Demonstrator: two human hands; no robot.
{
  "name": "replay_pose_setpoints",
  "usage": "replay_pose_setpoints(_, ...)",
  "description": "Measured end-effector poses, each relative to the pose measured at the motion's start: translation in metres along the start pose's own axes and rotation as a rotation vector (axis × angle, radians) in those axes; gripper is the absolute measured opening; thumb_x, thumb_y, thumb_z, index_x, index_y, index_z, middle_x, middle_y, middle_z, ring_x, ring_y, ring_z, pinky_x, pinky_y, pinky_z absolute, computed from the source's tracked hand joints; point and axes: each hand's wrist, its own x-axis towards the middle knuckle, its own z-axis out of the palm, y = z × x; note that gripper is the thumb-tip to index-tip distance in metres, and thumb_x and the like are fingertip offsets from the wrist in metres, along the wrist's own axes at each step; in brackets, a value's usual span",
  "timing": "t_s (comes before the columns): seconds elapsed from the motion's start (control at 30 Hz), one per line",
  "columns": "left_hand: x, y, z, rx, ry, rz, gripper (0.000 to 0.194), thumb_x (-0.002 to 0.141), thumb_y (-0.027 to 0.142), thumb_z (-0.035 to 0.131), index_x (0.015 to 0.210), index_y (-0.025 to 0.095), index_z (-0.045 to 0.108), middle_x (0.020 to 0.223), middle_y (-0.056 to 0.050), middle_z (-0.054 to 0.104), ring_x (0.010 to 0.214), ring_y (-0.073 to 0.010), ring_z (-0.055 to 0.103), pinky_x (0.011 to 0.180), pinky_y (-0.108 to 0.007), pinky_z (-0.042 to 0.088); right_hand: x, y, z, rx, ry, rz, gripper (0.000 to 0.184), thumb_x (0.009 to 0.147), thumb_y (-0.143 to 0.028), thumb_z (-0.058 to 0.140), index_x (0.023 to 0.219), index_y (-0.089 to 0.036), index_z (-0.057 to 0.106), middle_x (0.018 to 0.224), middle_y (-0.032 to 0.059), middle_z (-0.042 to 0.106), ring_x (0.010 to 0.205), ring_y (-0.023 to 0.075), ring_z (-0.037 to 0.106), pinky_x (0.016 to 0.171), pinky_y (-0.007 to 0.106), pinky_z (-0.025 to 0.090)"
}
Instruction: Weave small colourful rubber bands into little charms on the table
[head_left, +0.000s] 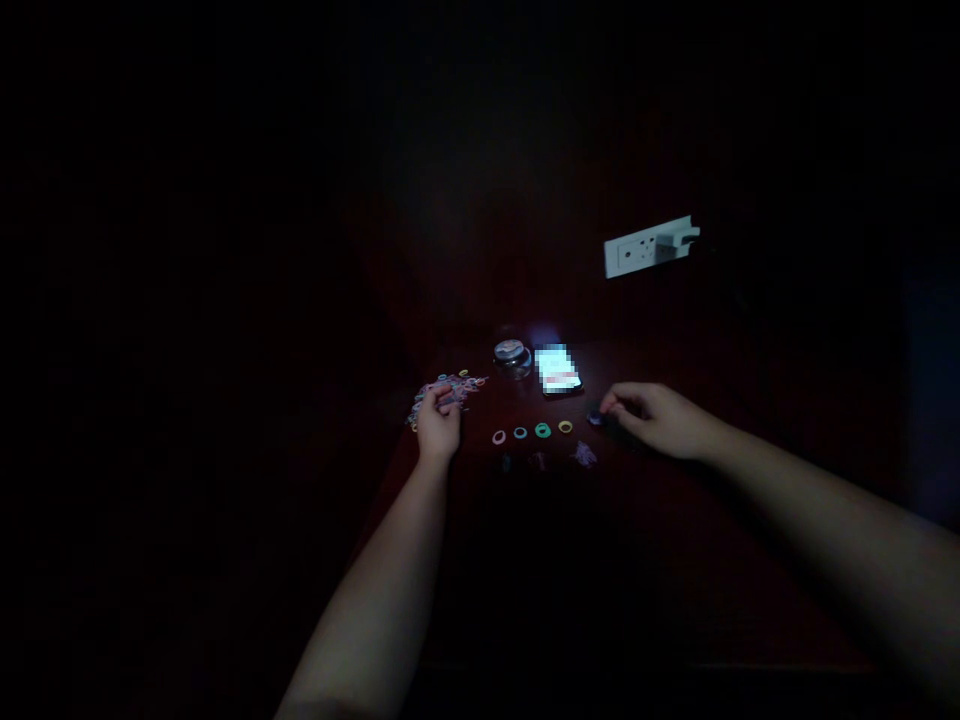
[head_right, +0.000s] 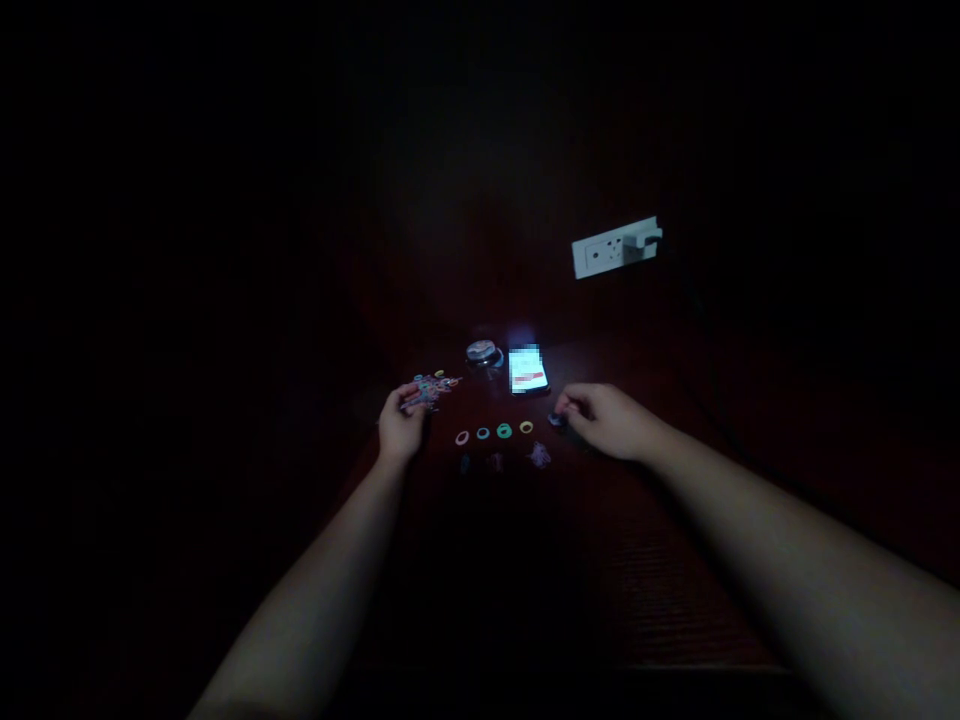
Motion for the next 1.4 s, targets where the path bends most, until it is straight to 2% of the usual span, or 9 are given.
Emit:
replay_pose_setpoints(0.1, -0.003, 0.004, 0.003, -0.067, -0.049, 0.002, 0.039, 0.074, 0.007, 0.063, 0.111, 0.017, 0.056, 0.111, -0.01, 0.064, 0.078, -0.0112, 0.067, 0.075, -0.024, 0.054, 0.0, -0.001, 0.0, 0.002, -0.004, 0.002, 0.019, 0.081, -0.026, 0.048, 0.085, -0.017, 0.065, 0.074, 0.002, 0.064, 0.062, 0.0139, 0.056, 0.059, 0.025, 0.042)
replay_pose_setpoints(0.23, -0.006, 0.009, 0.007, -0.131, -0.08, -0.027, 0.039, 0.072, 0.009, 0.065, 0.109, 0.018, 0.055, 0.104, -0.008, 0.065, 0.074, -0.0092, 0.066, 0.068, -0.019, 0.052, 0.002, 0.0, 0.001, -0.002, 0.006, 0.017, 0.019, 0.082, -0.026, 0.047, 0.084, -0.018, 0.065, 0.075, 0.0023, 0.065, 0.063, 0.0144, 0.058, 0.06, 0.025, 0.044)
replay_pose_setpoints(0.4, -0.014, 0.024, 0.016, -0.111, -0.143, 0.057, 0.039, 0.071, 0.014, 0.068, 0.105, 0.019, 0.051, 0.088, -0.001, 0.061, 0.066, -0.0067, 0.061, 0.063, -0.018, 0.049, 0.004, 0.003, 0.005, 0.003, 0.013, -0.003, 0.019, 0.082, -0.026, 0.049, 0.085, -0.018, 0.066, 0.077, 0.0029, 0.067, 0.068, 0.0156, 0.06, 0.063, 0.026, 0.045)
replay_pose_setpoints(0.57, -0.039, 0.064, 0.028, -0.005, -0.32, 0.194, 0.034, 0.072, 0.019, 0.068, 0.097, 0.02, 0.045, 0.073, 0.004, 0.054, 0.063, -0.0068, 0.054, 0.061, -0.018, 0.045, 0.004, -0.005, 0.011, 0.034, 0.025, -0.067, 0.02, 0.082, -0.03, 0.055, 0.086, -0.017, 0.07, 0.078, 0.0041, 0.065, 0.07, 0.0155, 0.058, 0.066, 0.028, 0.045)
replay_pose_setpoints(0.73, -0.07, 0.113, 0.032, 0.106, -0.565, 0.271, 0.035, 0.073, 0.018, 0.064, 0.1, 0.023, 0.042, 0.068, 0.006, 0.053, 0.057, -0.0083, 0.052, 0.054, -0.02, 0.041, 0.0, -0.022, 0.021, 0.158, -0.004, -0.151, 0.031, 0.079, -0.038, 0.065, 0.101, -0.017, 0.068, 0.074, 0.0006, 0.055, 0.061, 0.0112, 0.049, 0.055, 0.023, 0.039)
replay_pose_setpoints(0.83, -0.079, 0.129, 0.031, 0.139, -0.636, 0.309, 0.034, 0.073, 0.017, 0.064, 0.099, 0.023, 0.042, 0.068, 0.005, 0.055, 0.058, -0.0097, 0.052, 0.054, -0.022, 0.041, -0.001, -0.028, 0.025, 0.186, -0.02, -0.187, 0.025, 0.081, -0.037, 0.064, 0.096, -0.017, 0.069, 0.072, 0.0001, 0.054, 0.059, 0.0102, 0.047, 0.053, 0.023, 0.037)
replay_pose_setpoints(1.07, -0.083, 0.139, 0.027, 0.21, -0.682, 0.375, 0.036, 0.074, 0.013, 0.062, 0.102, 0.024, 0.043, 0.07, 0.005, 0.056, 0.06, -0.0107, 0.054, 0.055, -0.023, 0.04, -0.006, -0.033, 0.022, 0.139, -0.05, -0.252, 0.015, 0.085, -0.029, 0.058, 0.085, -0.017, 0.068, 0.072, 0.0006, 0.054, 0.062, 0.0108, 0.048, 0.055, 0.023, 0.036)
replay_pose_setpoints(1.4, -0.083, 0.139, 0.025, 0.23, -0.696, 0.438, 0.042, 0.075, 0.01, 0.056, 0.114, 0.023, 0.045, 0.078, 0.002, 0.058, 0.068, -0.0121, 0.055, 0.062, -0.024, 0.042, -0.004, -0.029, 0.012, 0.118, -0.058, -0.231, 0.02, 0.085, -0.032, 0.057, 0.08, -0.017, 0.069, 0.071, 0.0018, 0.055, 0.061, 0.0118, 0.049, 0.056, 0.024, 0.038)
